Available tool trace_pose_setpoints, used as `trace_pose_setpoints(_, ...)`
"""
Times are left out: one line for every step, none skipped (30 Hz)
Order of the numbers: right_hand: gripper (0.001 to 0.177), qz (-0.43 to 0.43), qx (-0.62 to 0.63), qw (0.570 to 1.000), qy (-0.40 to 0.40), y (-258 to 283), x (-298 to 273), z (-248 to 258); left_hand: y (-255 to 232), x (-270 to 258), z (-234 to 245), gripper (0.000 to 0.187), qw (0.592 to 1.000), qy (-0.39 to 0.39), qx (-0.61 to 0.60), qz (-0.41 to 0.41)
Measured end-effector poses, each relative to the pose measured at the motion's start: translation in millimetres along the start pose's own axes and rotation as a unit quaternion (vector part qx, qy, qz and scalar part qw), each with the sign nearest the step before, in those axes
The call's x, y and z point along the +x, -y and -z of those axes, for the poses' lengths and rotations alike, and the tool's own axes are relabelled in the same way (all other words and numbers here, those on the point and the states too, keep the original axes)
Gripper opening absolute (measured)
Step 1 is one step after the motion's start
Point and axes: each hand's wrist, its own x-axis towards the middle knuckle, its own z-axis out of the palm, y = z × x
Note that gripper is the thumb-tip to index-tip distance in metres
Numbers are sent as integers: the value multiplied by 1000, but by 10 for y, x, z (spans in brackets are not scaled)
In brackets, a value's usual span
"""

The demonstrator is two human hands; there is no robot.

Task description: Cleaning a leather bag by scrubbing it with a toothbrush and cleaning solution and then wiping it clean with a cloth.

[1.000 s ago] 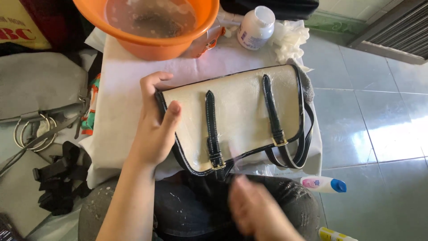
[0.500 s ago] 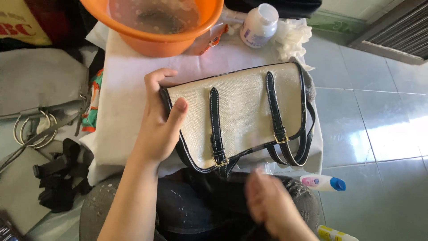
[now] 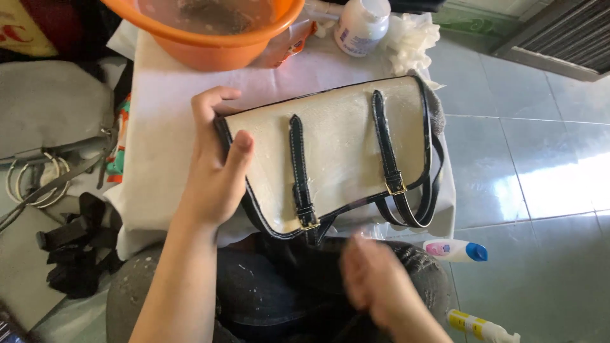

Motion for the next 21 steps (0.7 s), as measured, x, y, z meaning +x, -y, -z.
trace_pose_setpoints(55,53,62,995,-51,88,58,76,-3,-9,4,63,1000,-1,4,-2)
trace_pose_setpoints(55,52,58,996,-45,69,9,-7,-12,-9,4,63,1000,-6,8,-2)
trace_pose_setpoints(57,11,36,999,-16,51,-43,-86,-23,-9,2,65,1000,-12,15,-9)
trace_pose_setpoints(59,-30,17,999,12,17,-112,-163,-37,-8,-8,66,1000,-15,22,-16)
trace_pose_setpoints(59,-31,17,999,15,40,-129,-114,-69,-23,-9,66,999,-16,25,-16)
trace_pose_setpoints(54,1,21,1000,-1,64,-144,-62,-104,-32,-14,64,999,-29,39,-20)
trace_pose_setpoints(50,32,26,999,-17,88,-167,-3,-148,-46,-26,63,998,-42,52,-23)
trace_pose_setpoints(50,33,30,999,-14,41,-220,24,-188,-80,-51,63,997,-39,55,-25)
trace_pose_setpoints(44,48,46,997,-42,-3,-282,59,-238,-116,-83,71,994,-48,100,-21)
trace_pose_setpoints(42,65,62,993,-70,-27,-342,98,-298,-134,-122,79,988,-58,144,-20)
trace_pose_setpoints(42,68,66,993,-67,-165,-396,108,-331,-170,-192,79,987,-57,147,-25)
trace_pose_setpoints(27,132,50,987,-73,-321,-465,128,-361,-229,-269,81,983,-69,170,-31)
trace_pose_setpoints(29,196,34,977,-78,-480,-533,150,-387,-293,-350,83,977,-80,192,-39)
trace_pose_setpoints(29,198,37,976,-78,-661,-539,182,-407,-359,-439,83,977,-78,192,-42)
trace_pose_setpoints(37,308,-13,947,-93,-844,-542,216,-424,-427,-532,86,974,-93,203,-44)
trace_pose_setpoints(56,412,-62,903,-108,-1041,-560,252,-444,-511,-629,89,970,-106,212,-46)
trace_pose_setpoints(56,413,-59,902,-111,-1071,-601,280,-480,-597,-722,89,971,-103,212,-48)
trace_pose_setpoints(53,443,-82,874,-180,-1101,-637,308,-504,-678,-820,91,971,-105,210,-35)
trace_pose_setpoints(49,470,-103,840,-250,-1128,-669,337,-524,-755,-919,93,972,-106,208,-22)
trace_pose_setpoints(49,469,-101,840,-254,-1043,-777,416,-577,-853,-967,93,973,-101,207,-23)
trace_pose_setpoints(46,424,-121,861,-254,-955,-884,495,-630,-947,-1011,95,981,-54,186,-9)
